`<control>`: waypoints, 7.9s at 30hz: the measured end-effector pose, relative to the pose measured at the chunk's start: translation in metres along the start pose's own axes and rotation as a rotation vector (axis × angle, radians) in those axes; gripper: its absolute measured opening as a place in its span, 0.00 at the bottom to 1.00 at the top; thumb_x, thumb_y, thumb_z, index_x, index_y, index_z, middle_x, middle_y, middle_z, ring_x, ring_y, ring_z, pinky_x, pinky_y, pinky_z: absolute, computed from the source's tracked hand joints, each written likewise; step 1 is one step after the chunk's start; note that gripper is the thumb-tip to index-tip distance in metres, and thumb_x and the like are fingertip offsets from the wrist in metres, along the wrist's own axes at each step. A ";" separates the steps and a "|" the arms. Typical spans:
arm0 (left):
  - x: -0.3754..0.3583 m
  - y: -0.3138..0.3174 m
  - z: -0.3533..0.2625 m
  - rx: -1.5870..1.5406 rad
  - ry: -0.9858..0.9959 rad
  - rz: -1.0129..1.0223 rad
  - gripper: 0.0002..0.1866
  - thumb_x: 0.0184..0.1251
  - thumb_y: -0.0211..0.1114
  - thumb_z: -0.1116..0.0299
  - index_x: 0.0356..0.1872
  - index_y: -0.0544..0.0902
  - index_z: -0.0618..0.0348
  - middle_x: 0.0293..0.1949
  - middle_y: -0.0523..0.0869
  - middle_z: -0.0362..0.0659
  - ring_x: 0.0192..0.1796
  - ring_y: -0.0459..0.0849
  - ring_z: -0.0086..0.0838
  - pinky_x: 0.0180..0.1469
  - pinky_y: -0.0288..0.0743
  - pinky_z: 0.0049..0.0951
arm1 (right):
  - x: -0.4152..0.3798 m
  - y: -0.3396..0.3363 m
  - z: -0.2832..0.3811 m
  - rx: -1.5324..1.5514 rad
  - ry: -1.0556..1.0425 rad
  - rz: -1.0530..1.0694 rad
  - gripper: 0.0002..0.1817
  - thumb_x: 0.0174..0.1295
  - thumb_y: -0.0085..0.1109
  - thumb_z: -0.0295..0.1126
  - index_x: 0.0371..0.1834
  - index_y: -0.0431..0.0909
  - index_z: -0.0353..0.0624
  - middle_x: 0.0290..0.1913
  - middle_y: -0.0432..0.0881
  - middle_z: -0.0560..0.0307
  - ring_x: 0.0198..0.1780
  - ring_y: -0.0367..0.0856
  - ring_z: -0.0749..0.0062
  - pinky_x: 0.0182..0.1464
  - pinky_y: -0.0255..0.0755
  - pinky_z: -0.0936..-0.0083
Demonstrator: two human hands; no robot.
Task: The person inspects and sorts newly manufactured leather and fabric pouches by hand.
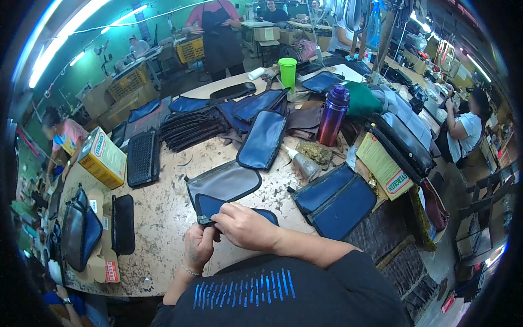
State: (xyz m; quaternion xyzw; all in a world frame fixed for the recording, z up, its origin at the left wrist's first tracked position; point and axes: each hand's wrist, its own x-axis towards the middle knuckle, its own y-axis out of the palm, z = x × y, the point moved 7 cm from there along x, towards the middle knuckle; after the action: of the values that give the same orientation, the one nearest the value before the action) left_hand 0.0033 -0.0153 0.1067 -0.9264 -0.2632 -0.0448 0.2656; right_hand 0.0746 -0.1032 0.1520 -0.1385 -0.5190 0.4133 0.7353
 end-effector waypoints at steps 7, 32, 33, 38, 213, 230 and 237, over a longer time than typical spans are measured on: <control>-0.003 0.011 -0.002 -0.214 0.079 0.052 0.10 0.60 0.46 0.73 0.25 0.75 0.66 0.21 0.78 0.46 0.24 0.78 0.34 0.29 0.70 0.29 | -0.004 -0.012 -0.001 0.103 0.004 0.006 0.12 0.49 0.58 0.30 0.35 0.72 0.35 0.29 0.74 0.52 0.32 0.74 0.60 0.35 0.70 0.72; 0.010 -0.011 -0.020 0.495 0.101 -0.184 0.19 0.54 0.58 0.60 0.12 0.72 0.66 0.15 0.75 0.54 0.20 0.75 0.47 0.22 0.68 0.38 | -0.016 0.021 -0.021 -0.251 0.150 0.153 0.07 0.48 0.54 0.31 0.19 0.70 0.41 0.19 0.74 0.52 0.24 0.76 0.60 0.29 0.72 0.69; 0.010 -0.008 -0.016 0.450 0.091 -0.149 0.21 0.55 0.58 0.57 0.13 0.73 0.66 0.16 0.75 0.54 0.20 0.75 0.47 0.22 0.68 0.37 | -0.015 0.019 -0.020 -0.258 0.140 0.129 0.07 0.48 0.54 0.31 0.19 0.69 0.41 0.20 0.74 0.52 0.24 0.76 0.61 0.28 0.72 0.69; 0.011 0.002 0.008 0.208 -0.093 -0.024 0.23 0.56 0.58 0.51 0.18 0.75 0.65 0.17 0.76 0.50 0.22 0.77 0.43 0.26 0.71 0.35 | -0.012 0.018 -0.016 -0.277 0.105 0.076 0.06 0.47 0.53 0.30 0.19 0.69 0.41 0.20 0.73 0.52 0.24 0.76 0.61 0.28 0.71 0.70; 0.005 0.000 -0.036 -0.074 0.119 0.101 0.15 0.45 0.70 0.64 0.22 0.75 0.65 0.19 0.75 0.44 0.21 0.73 0.26 0.24 0.66 0.23 | -0.022 -0.010 -0.007 0.474 0.169 0.069 0.23 0.44 0.59 0.19 0.47 0.71 0.41 0.25 0.75 0.59 0.27 0.75 0.76 0.31 0.71 0.81; 0.018 -0.007 -0.026 -0.245 -0.012 0.105 0.11 0.51 0.66 0.66 0.25 0.76 0.63 0.20 0.73 0.32 0.23 0.65 0.12 0.23 0.59 0.16 | -0.010 -0.007 -0.025 0.696 0.380 0.004 0.21 0.50 0.54 0.17 0.49 0.67 0.41 0.28 0.76 0.64 0.29 0.73 0.88 0.32 0.68 0.88; 0.018 -0.006 -0.023 -0.309 0.046 0.109 0.09 0.51 0.63 0.69 0.25 0.76 0.65 0.23 0.75 0.39 0.26 0.71 0.17 0.28 0.66 0.18 | -0.010 -0.005 -0.031 0.813 0.494 0.015 0.20 0.49 0.55 0.18 0.47 0.65 0.42 0.28 0.75 0.62 0.31 0.73 0.86 0.34 0.67 0.88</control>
State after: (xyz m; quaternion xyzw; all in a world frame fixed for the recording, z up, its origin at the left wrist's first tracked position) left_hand 0.0171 -0.0140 0.1329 -0.9678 -0.1966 -0.0915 0.1280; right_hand 0.1026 -0.1069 0.1358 0.0624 -0.1238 0.5429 0.8283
